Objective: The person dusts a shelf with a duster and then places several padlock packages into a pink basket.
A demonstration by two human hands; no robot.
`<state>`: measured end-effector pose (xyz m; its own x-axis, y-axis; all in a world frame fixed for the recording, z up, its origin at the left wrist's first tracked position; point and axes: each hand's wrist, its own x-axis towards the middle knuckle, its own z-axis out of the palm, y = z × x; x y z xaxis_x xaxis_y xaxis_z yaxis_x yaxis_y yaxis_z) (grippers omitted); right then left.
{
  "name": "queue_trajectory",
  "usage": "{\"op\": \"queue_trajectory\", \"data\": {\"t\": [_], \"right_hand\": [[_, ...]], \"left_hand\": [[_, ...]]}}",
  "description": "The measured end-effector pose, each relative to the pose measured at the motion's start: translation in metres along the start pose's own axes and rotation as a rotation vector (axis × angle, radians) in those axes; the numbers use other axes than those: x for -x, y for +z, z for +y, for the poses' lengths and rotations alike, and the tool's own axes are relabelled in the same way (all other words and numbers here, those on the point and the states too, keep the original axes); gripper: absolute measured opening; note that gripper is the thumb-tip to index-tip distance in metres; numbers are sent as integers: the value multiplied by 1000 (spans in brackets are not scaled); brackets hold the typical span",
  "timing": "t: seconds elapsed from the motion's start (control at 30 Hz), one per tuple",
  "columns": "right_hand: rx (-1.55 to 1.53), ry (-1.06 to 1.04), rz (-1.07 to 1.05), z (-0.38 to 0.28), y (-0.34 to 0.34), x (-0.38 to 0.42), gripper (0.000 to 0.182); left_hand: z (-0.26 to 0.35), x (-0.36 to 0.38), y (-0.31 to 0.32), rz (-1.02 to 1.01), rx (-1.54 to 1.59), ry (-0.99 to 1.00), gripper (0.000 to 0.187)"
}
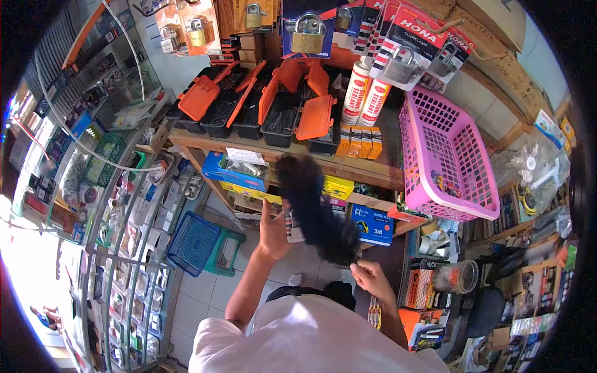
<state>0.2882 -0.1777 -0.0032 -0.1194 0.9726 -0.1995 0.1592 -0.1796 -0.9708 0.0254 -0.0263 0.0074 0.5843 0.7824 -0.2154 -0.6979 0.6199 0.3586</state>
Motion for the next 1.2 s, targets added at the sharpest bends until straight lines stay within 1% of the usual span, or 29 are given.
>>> {"op": "queue_trajectory", "data": {"t": [0.03,0.07,0.1,0.13,0.17,0.2,0.27,0.3,0.33,0.37,0.4,0.47,0.53,0.6,0.63,0.7,0.73,0.8,0.83,0.87,0.9,0.93,0.97,1.03,1.07,1.1,1.13,1.17,1.2], "right_hand": [[2,0,-4,-2,-3,2,37],[2,15,-80,-6,-8,5,38],[2,31,-155,-7,-10,7,38],[1,30,-161,-6,-10,7,38],[20,37,-108,-4,-8,8,39],[37,47,-55,-2,-7,10,39],[28,35,-97,0,-9,13,39],[20,23,-136,0,-10,13,39],[21,22,-137,0,-9,12,39],[26,22,-80,0,-6,11,39],[30,24,-22,1,-4,12,39],[59,9,-30,-1,-6,11,39],[89,-8,-39,0,-9,10,39],[105,-1,-4,4,-12,8,38],[107,-1,-6,2,-13,9,38],[128,-48,-61,-2,-12,11,38],[129,-48,-63,-1,-12,10,38],[94,-8,-17,1,-10,10,38],[96,-8,-21,1,-11,11,38],[65,32,-59,0,-11,11,39],[31,72,-96,0,-12,12,39],[31,71,-96,3,-12,11,39],[14,61,-61,10,-13,10,40],[-5,56,-29,17,-16,13,41],[52,64,-104,19,-19,15,39],[110,72,-177,20,-20,16,38],[111,71,-177,20,-19,16,38],[94,74,-146,20,-16,16,39],[76,78,-116,20,-14,17,40]], "left_hand": [[-4,-26,-57,-658,322,-52,68],[-5,-25,-51,-658,322,-45,68],[-6,-21,-36,-343,176,148,72],[-3,-14,-17,-25,28,333,77],[10,0,14,-93,102,245,75],[17,9,11,10,30,111,75],[17,3,7,68,47,187,78],[17,2,7,69,47,188,78],[17,1,7,46,59,242,81],[17,1,7,24,72,295,85],[18,3,6,26,73,294,85],[20,5,6,9,68,203,80],[22,4,-6,-10,68,188,81],[21,2,-18,-48,70,159,82],[21,3,-13,-48,72,161,82],[21,2,-1,-37,37,309,89],[23,3,-1,-38,38,311,89],[25,6,-3,-124,86,189,90],[26,6,-2,-137,93,192,87],[26,7,0,-137,94,196,87],[27,10,5,-51,122,209,87],[27,11,7,32,148,221,86],[28,8,2,31,148,222,86],[28,4,-9,-84,201,321,87],[27,4,-14,-84,201,322,87],[28,5,-15,-139,193,309,86],[28,5,-15,-195,186,296,85],[28,4,-15,-195,188,298,85],[29,4,-15,-129,211,314,85]]}}
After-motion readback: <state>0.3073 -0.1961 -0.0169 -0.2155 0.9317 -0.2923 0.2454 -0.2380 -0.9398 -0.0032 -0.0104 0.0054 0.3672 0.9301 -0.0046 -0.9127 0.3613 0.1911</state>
